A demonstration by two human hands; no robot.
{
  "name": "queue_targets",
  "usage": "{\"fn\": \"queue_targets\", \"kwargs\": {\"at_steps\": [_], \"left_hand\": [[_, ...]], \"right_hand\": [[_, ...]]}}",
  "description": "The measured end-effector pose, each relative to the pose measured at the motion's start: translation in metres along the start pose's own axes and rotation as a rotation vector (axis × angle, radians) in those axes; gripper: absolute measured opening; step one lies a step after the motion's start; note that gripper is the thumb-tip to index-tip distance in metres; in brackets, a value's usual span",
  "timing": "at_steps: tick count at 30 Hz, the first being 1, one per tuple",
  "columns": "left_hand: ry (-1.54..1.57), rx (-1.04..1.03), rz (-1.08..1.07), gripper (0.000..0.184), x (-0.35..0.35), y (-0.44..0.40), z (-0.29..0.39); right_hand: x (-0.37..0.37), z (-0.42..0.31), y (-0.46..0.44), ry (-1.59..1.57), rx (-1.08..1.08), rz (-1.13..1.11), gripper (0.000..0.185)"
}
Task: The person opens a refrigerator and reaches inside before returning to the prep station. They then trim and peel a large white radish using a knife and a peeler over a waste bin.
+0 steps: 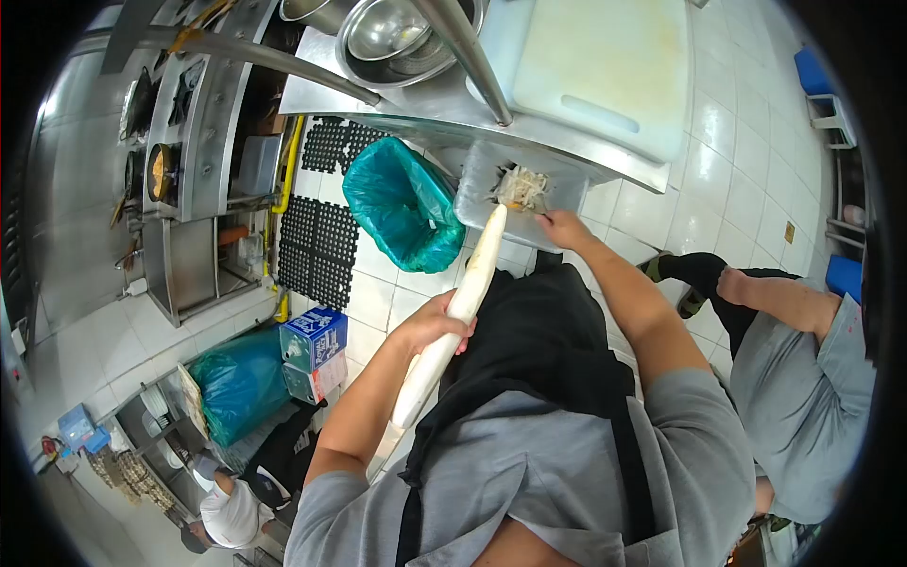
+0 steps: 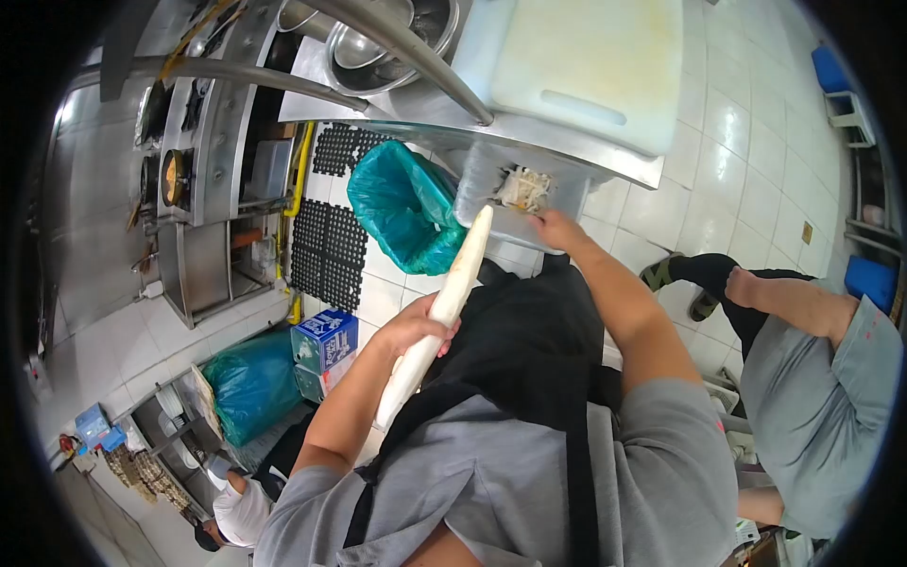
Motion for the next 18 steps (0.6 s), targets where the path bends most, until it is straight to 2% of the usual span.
{"fn": "queue_targets", "kwargs": {"at_steps": [1,3,7,9,13,14,16,18], "left_hand": [[0.004,-0.004,0.005,0.054,0.001,-0.002,-0.001],[0.153,0.014,-0.041,0.057,0.006,-0.012,-0.004],[0.200,0.010,-0.062,0.059,0.008,-0.024,-0.010],[0.291,-0.002,-0.195,0.055,0.001,-0.024,-0.008],[0.188,-0.073,-0.147,0.059,-0.004,-0.010,-0.008],[0.134,-0.057,-0.124,0.061,-0.006,-0.003,-0.009],[0.095,0.003,-0.075,0.063,-0.006,0.000,-0.018],[0.064,-0.001,-0.085,0.062,-0.012,0.006,-0.023]], "right_hand": [[0.005,-0.007,0.001,0.000,0.008,-0.003,0.044],[0.016,-0.015,0.015,-0.037,-0.112,-0.060,0.041],[0.022,-0.139,0.054,-0.230,0.260,-0.104,0.037],[0.028,-0.179,0.066,-0.142,0.404,-0.162,0.034],[0.027,-0.161,0.052,-0.057,0.426,-0.101,0.032],[0.027,-0.143,0.043,-0.099,0.393,-0.047,0.037],[0.027,-0.106,0.024,0.066,0.347,-0.009,0.042],[0.027,-0.061,0.007,0.084,0.171,-0.044,0.044]]}}
Point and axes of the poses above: each hand's wrist, its own y-axis away from the middle knuckle, its own x-axis out of the back of the hand, z = x × y, the point moved 6 cm from there along -y, towards the middle knuckle, and after that the axes turned 11 degrees about x, right-handed, at the moved point
